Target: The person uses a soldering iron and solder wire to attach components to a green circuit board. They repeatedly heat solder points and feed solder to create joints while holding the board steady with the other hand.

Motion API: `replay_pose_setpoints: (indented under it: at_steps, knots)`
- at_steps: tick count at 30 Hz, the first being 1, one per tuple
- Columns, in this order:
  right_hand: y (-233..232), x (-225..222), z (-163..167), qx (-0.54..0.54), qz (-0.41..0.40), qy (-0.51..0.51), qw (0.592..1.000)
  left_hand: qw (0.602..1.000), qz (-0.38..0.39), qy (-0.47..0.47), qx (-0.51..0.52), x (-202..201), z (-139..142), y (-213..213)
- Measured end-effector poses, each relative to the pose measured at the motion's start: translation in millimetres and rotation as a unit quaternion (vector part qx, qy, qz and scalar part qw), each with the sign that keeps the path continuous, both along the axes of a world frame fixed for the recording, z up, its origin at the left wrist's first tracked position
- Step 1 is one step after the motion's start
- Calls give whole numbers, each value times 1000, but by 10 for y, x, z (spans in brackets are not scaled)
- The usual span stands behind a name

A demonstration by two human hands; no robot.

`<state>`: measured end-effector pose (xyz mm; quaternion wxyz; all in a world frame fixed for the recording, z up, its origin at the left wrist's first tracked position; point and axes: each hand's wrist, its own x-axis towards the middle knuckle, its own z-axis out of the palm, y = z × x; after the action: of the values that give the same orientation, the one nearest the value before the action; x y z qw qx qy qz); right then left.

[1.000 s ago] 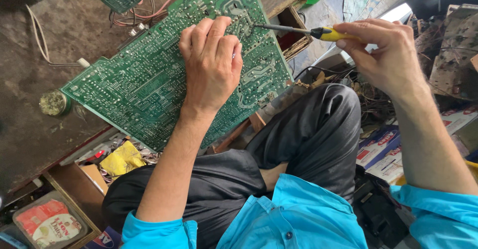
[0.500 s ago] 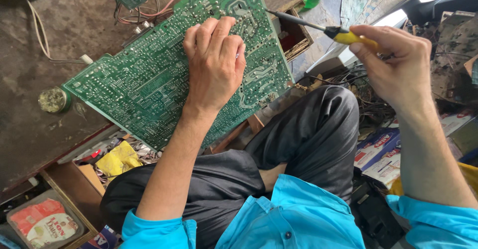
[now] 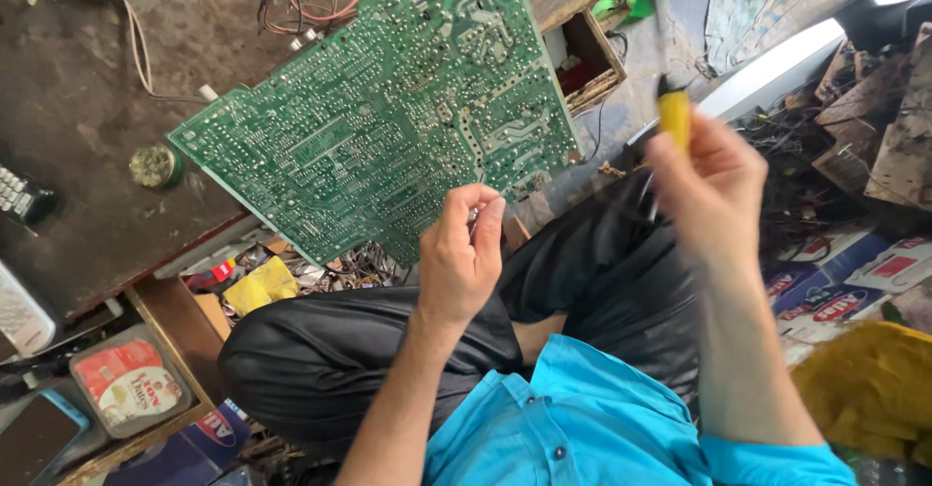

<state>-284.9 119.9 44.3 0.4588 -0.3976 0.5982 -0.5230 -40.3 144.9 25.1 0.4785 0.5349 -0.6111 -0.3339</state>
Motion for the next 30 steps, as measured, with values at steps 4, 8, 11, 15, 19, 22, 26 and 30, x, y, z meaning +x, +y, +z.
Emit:
replay_pose_setpoints:
  at_steps: [4, 8, 11, 15, 19, 22, 26, 30]
  knots:
    - [165, 382, -55, 76, 62, -114, 989, 1000, 3, 21, -8, -138, -34, 119]
    - [277, 591, -60, 119, 70, -141, 980, 1000, -13, 21, -9, -273, 22, 154]
    - [315, 617, -70, 102, 67, -172, 978, 999, -25, -19, -40, -316, 57, 199]
    - [363, 586, -113, 91, 62, -193, 975, 996, -47, -48, -53, -308, -4, 296]
    - [422, 545, -153, 94, 57, -194, 975, 962, -67, 220, 150, -340, -172, 392]
    - [449, 532, -162, 95, 60, -195, 974, 804, -109, 503, 297, -353, -288, 407]
    - [461, 518, -146, 81, 80, -194, 974, 679, -140, 627, 355, -288, -349, 394]
    - [466, 529, -117, 87, 87, -189, 974, 721, -122, 587, 348, -301, -377, 415]
